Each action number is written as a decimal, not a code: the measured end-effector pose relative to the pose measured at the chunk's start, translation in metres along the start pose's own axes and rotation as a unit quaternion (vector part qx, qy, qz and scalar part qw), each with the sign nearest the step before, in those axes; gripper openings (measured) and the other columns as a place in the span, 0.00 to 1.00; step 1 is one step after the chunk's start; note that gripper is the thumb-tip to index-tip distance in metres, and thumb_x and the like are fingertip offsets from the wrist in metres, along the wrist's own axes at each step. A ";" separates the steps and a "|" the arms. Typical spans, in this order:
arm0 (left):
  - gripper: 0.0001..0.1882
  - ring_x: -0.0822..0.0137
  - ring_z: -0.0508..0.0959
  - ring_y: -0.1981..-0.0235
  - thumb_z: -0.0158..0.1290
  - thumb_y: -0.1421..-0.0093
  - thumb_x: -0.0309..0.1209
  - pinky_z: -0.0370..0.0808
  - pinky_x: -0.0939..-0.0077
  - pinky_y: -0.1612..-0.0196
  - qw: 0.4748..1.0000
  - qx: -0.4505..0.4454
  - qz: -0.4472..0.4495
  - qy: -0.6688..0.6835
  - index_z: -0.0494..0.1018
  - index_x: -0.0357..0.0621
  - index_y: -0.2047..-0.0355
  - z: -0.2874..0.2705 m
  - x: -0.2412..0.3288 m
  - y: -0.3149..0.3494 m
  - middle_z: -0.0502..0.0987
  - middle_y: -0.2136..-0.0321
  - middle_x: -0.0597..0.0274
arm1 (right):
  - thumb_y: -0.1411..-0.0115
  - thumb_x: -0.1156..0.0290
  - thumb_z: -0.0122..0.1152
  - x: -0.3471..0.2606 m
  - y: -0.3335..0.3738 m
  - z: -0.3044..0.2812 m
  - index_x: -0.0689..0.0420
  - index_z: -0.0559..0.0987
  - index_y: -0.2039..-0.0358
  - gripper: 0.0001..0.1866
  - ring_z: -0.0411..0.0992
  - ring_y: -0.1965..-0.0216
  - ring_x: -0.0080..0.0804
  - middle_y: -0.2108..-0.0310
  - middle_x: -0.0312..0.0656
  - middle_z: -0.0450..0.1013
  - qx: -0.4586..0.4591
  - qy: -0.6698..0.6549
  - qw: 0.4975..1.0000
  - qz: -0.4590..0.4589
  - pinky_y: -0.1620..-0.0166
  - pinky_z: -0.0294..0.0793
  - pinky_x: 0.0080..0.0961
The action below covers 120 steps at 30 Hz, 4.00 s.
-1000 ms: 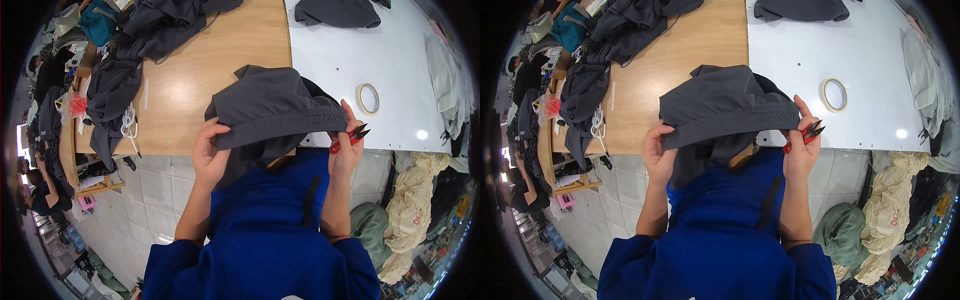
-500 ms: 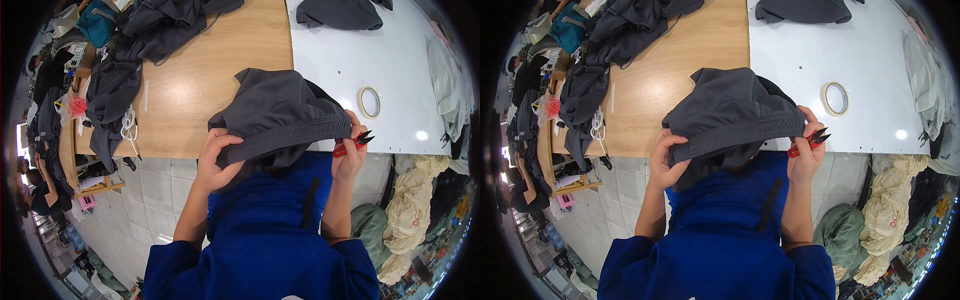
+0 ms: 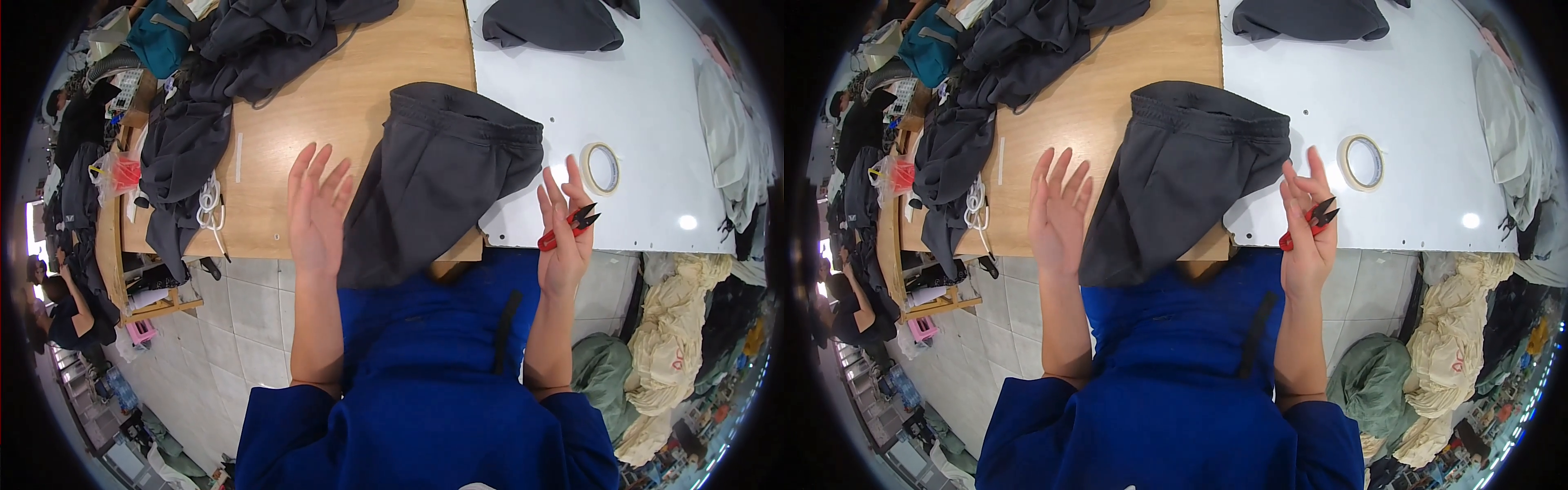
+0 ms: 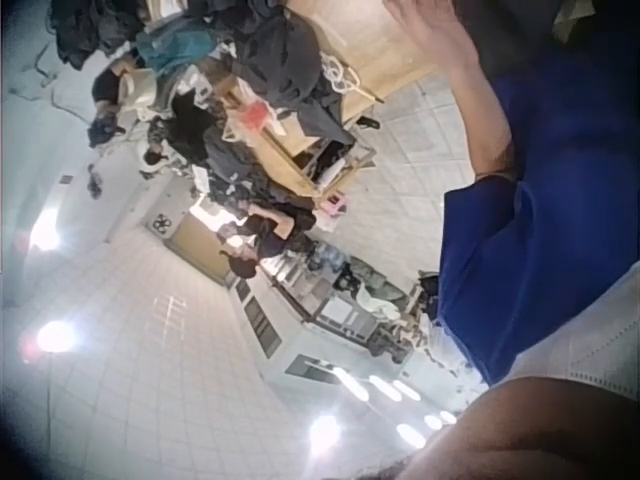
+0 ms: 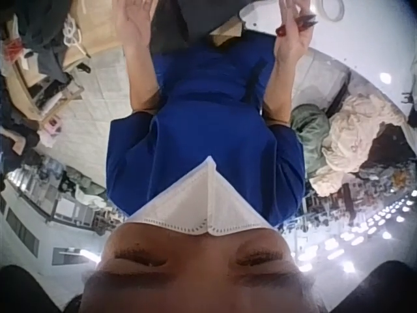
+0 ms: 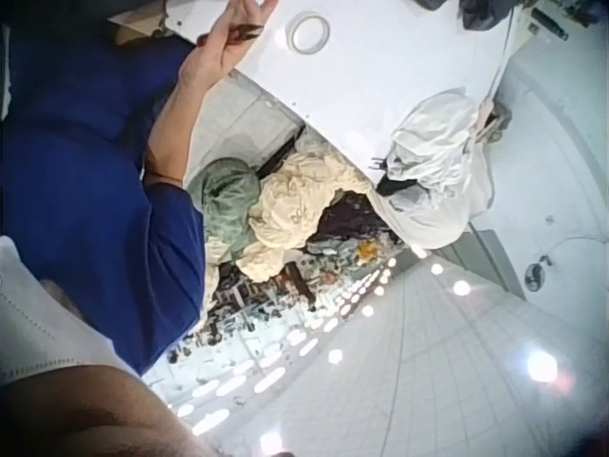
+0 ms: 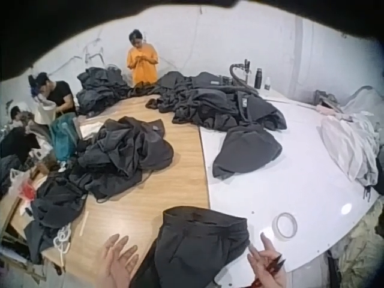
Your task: Manually inspect and trim threads from dark grey fabric garment pieces in a textile manufacturing facility.
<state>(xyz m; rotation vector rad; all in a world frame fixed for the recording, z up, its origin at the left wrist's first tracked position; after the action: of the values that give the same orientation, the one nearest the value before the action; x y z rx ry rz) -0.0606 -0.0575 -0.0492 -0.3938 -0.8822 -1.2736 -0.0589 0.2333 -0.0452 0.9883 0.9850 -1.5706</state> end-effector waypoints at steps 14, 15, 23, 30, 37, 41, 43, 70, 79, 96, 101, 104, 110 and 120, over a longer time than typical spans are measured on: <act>0.18 0.55 0.72 0.62 0.56 0.46 0.37 0.69 0.72 0.59 0.805 -0.130 0.057 -0.577 0.72 0.34 0.61 0.002 -0.046 0.005 0.72 0.67 0.49 | 0.35 0.71 0.43 0.027 0.018 0.036 0.61 0.67 0.49 0.15 0.61 0.75 0.12 0.68 0.34 0.68 -0.096 0.082 0.970 0.207 0.71 0.61 0.09; 0.18 0.54 0.72 0.62 0.57 0.47 0.36 0.69 0.70 0.60 0.822 -0.138 0.038 -0.551 0.72 0.35 0.61 0.009 -0.048 0.005 0.72 0.66 0.49 | 0.35 0.72 0.44 0.026 0.016 0.037 0.61 0.67 0.49 0.15 0.60 0.76 0.12 0.70 0.33 0.67 -0.095 0.086 0.972 0.196 0.73 0.60 0.10; 0.22 0.51 0.63 0.47 0.57 0.50 0.30 0.61 0.64 0.45 0.743 -0.197 0.175 -0.615 0.71 0.39 0.54 0.022 -0.052 0.029 0.63 0.47 0.48 | 0.43 0.69 0.57 0.024 -0.035 0.065 0.55 0.73 0.53 0.16 0.65 0.76 0.18 0.75 0.37 0.71 -0.070 0.326 0.941 0.059 0.70 0.65 0.14; 0.24 0.64 0.64 0.48 0.57 0.49 0.30 0.62 0.70 0.46 0.916 -0.286 -0.083 -0.269 0.65 0.38 0.52 0.017 -0.052 0.048 0.65 0.49 0.56 | 0.43 0.70 0.57 0.044 -0.040 0.061 0.60 0.77 0.63 0.09 0.64 0.82 0.17 0.80 0.34 0.70 -0.170 0.247 0.952 0.056 0.76 0.63 0.15; 0.15 0.79 0.72 0.60 0.51 0.40 0.27 0.68 0.85 0.55 0.960 -0.128 -0.205 -0.142 0.66 0.37 0.53 0.029 -0.067 0.034 0.74 0.62 0.66 | 0.34 0.62 0.43 0.008 -0.020 0.025 0.53 0.63 0.78 0.16 0.47 0.87 0.16 0.87 0.28 0.50 0.003 -0.296 0.938 0.182 0.82 0.48 0.15; 0.12 0.79 0.72 0.61 0.54 0.43 0.24 0.69 0.85 0.56 0.967 -0.134 -0.163 -0.146 0.70 0.37 0.58 0.034 -0.066 0.034 0.75 0.63 0.65 | 0.39 0.67 0.51 -0.005 0.001 -0.011 0.55 0.65 0.66 0.07 0.52 0.82 0.15 0.83 0.29 0.56 -0.077 -0.081 0.979 0.169 0.78 0.52 0.12; 0.11 0.79 0.72 0.62 0.54 0.43 0.24 0.69 0.85 0.57 0.969 -0.138 -0.136 -0.152 0.70 0.37 0.59 0.040 -0.062 0.035 0.75 0.63 0.66 | 0.47 0.73 0.59 -0.012 0.010 -0.009 0.57 0.62 0.50 0.24 0.56 0.77 0.15 0.76 0.31 0.59 -0.067 0.134 0.978 0.145 0.73 0.56 0.11; 0.07 0.73 0.72 0.72 0.61 0.56 0.19 0.67 0.83 0.71 0.887 -0.268 0.170 -0.336 0.75 0.37 0.76 0.068 -0.034 0.059 0.70 0.70 0.61 | 0.55 0.84 0.65 -0.021 0.024 0.052 0.60 0.79 0.63 0.16 0.66 0.80 0.20 0.81 0.38 0.69 -0.147 0.228 0.962 -0.036 0.77 0.62 0.13; 0.07 0.74 0.68 0.75 0.62 0.56 0.19 0.63 0.83 0.75 0.894 -0.245 0.127 -0.353 0.75 0.35 0.75 0.065 -0.030 0.061 0.69 0.75 0.63 | 0.53 0.83 0.64 -0.030 0.025 0.065 0.59 0.80 0.66 0.12 0.62 0.82 0.24 0.82 0.37 0.67 -0.157 0.277 0.930 -0.185 0.77 0.60 0.16; 0.06 0.76 0.67 0.69 0.56 0.48 0.17 0.65 0.87 0.67 0.927 -0.215 0.057 -0.301 0.71 0.30 0.70 0.066 -0.034 0.062 0.65 0.70 0.64 | 0.54 0.80 0.66 -0.028 0.036 0.044 0.61 0.76 0.60 0.18 0.68 0.73 0.25 0.71 0.40 0.71 -0.098 0.269 0.954 -0.089 0.68 0.67 0.16; 0.06 0.76 0.68 0.68 0.56 0.48 0.17 0.66 0.87 0.66 0.935 -0.217 0.042 -0.277 0.72 0.30 0.68 0.067 -0.036 0.063 0.65 0.69 0.64 | 0.58 0.81 0.68 -0.032 0.034 0.053 0.62 0.79 0.63 0.18 0.70 0.72 0.28 0.70 0.43 0.72 -0.086 0.275 0.951 -0.114 0.68 0.69 0.16; 0.07 0.76 0.68 0.68 0.56 0.47 0.18 0.66 0.87 0.66 0.938 -0.213 0.034 -0.272 0.72 0.31 0.68 0.066 -0.036 0.064 0.66 0.69 0.64 | 0.58 0.81 0.69 -0.032 0.035 0.054 0.62 0.79 0.63 0.18 0.70 0.72 0.27 0.70 0.42 0.72 -0.078 0.291 0.944 -0.137 0.69 0.69 0.16; 0.07 0.76 0.68 0.68 0.56 0.47 0.18 0.66 0.87 0.66 0.938 -0.215 0.029 -0.269 0.72 0.31 0.68 0.067 -0.037 0.064 0.66 0.68 0.64 | 0.59 0.81 0.69 -0.035 0.035 0.055 0.61 0.80 0.64 0.17 0.70 0.74 0.25 0.71 0.41 0.72 -0.063 0.301 0.940 -0.146 0.71 0.69 0.15; 0.07 0.75 0.68 0.68 0.57 0.48 0.18 0.66 0.86 0.66 0.929 -0.217 0.062 -0.293 0.72 0.31 0.69 0.065 -0.035 0.063 0.67 0.69 0.63 | 0.59 0.81 0.70 -0.036 0.034 0.058 0.61 0.81 0.66 0.16 0.69 0.75 0.24 0.72 0.40 0.72 -0.060 0.310 0.937 -0.153 0.73 0.68 0.14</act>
<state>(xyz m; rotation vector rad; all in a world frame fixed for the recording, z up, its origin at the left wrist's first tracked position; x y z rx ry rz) -0.0254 0.0292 -0.0222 -1.2104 -1.0438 -1.2464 -0.0263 0.1847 0.0037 1.3276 1.7186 -1.4394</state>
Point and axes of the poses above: each hand's wrist, its own y-axis away from the middle knuckle, its own z-axis out of the palm, x = y × z, the point moved 4 cm from there along -y, towards the middle knuckle
